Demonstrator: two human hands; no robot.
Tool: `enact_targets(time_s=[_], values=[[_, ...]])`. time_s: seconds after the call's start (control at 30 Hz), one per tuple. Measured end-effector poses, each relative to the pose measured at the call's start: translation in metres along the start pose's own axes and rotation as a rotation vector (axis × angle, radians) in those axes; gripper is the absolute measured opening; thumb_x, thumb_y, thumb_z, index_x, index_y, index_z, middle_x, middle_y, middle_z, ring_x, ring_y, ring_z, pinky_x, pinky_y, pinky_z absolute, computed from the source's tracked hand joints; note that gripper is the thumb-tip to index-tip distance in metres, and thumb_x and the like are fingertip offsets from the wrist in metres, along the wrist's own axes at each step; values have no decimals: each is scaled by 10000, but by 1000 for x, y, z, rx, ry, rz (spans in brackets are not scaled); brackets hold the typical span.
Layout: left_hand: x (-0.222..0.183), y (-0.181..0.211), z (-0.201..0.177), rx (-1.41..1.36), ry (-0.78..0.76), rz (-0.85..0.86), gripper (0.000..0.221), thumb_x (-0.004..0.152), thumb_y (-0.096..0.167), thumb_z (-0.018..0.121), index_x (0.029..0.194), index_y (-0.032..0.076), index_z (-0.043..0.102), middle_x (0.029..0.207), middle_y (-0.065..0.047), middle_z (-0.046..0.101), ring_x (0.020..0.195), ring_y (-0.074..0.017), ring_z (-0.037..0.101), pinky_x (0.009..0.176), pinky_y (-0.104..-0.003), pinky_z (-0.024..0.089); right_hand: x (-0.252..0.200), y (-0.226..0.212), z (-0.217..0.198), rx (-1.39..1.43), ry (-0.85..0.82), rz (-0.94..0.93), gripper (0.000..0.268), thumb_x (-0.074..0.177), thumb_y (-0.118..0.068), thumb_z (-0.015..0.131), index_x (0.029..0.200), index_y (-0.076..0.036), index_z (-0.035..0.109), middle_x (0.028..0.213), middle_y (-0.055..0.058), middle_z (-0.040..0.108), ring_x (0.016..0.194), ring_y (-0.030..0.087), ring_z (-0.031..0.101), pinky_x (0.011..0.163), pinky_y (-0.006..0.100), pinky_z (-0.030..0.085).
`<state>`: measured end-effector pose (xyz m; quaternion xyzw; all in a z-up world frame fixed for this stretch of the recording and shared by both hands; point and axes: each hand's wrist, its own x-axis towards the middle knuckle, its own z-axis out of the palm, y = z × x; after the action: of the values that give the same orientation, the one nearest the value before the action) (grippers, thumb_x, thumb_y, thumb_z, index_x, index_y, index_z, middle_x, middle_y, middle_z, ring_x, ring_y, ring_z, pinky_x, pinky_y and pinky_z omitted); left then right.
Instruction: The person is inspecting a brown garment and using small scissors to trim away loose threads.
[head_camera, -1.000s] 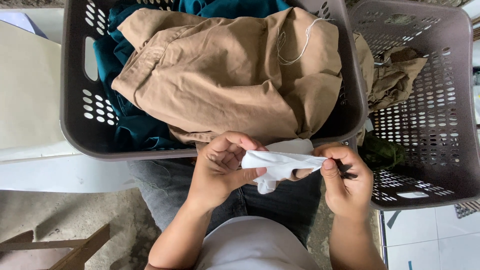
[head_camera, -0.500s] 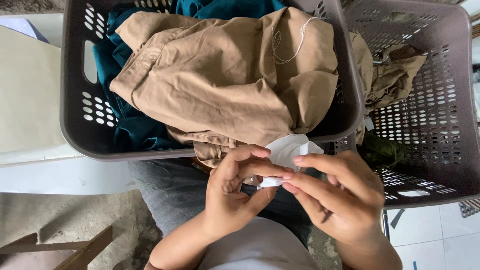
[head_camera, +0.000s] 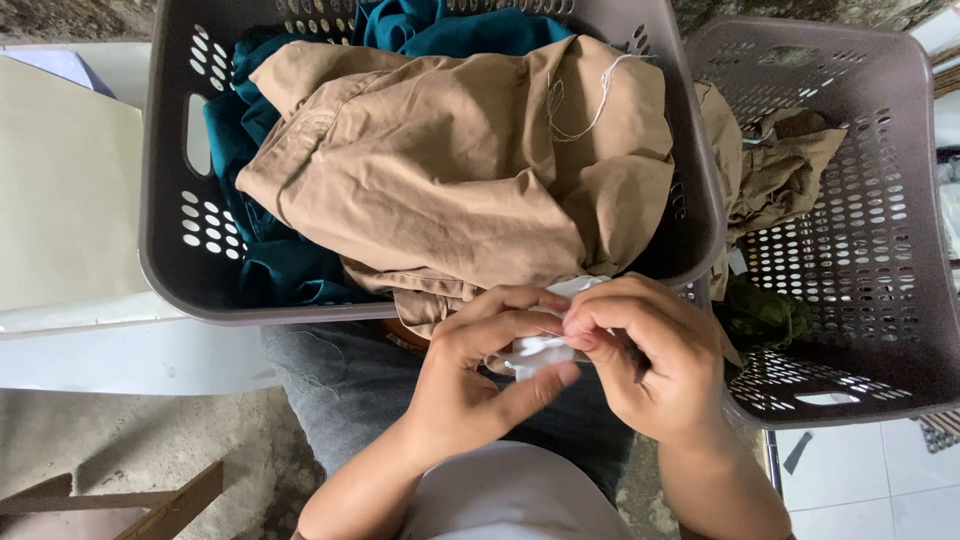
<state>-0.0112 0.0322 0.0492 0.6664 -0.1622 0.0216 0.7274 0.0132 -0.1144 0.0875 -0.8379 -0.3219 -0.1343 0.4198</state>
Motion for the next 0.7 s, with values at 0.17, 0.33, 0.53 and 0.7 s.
enact_targets(time_s=[0.17, 0.33, 0.53, 0.7], values=[[2, -1, -4, -81, 84, 5, 118, 834, 103, 542, 870, 38, 633, 943, -114, 636, 868, -189, 631, 749, -249, 500, 3, 7, 1, -65, 52, -49, 121, 839, -83, 480, 783, 8, 538, 714, 96, 592, 618, 193, 569, 592, 271, 454], [-1, -11, -14, -152, 173, -41, 207, 862, 146, 488, 883, -5, 629, 948, -147, 648, 838, -176, 609, 744, -244, 465, 9, 22, -11, -206, -76, -34, 467, 740, -421, 511, 925, -2, 602, 945, 111, 622, 793, 234, 585, 708, 321, 436], [-12, -45, -12, -371, 482, -27, 150, 851, 108, 532, 782, -10, 592, 690, -48, 563, 620, -96, 478, 574, -199, 386, -9, 37, -6, -153, -108, 98, 208, 740, -213, 641, 841, -33, 622, 834, 51, 649, 700, 161, 552, 610, 264, 433], [-10, -42, -6, -368, 559, -12, 161, 892, 115, 457, 759, 37, 500, 661, -2, 498, 588, -58, 425, 541, -167, 340, -27, 34, 0, 78, -114, 1, 158, 679, -158, 695, 778, -75, 604, 734, 28, 668, 560, 97, 544, 468, 197, 438]])
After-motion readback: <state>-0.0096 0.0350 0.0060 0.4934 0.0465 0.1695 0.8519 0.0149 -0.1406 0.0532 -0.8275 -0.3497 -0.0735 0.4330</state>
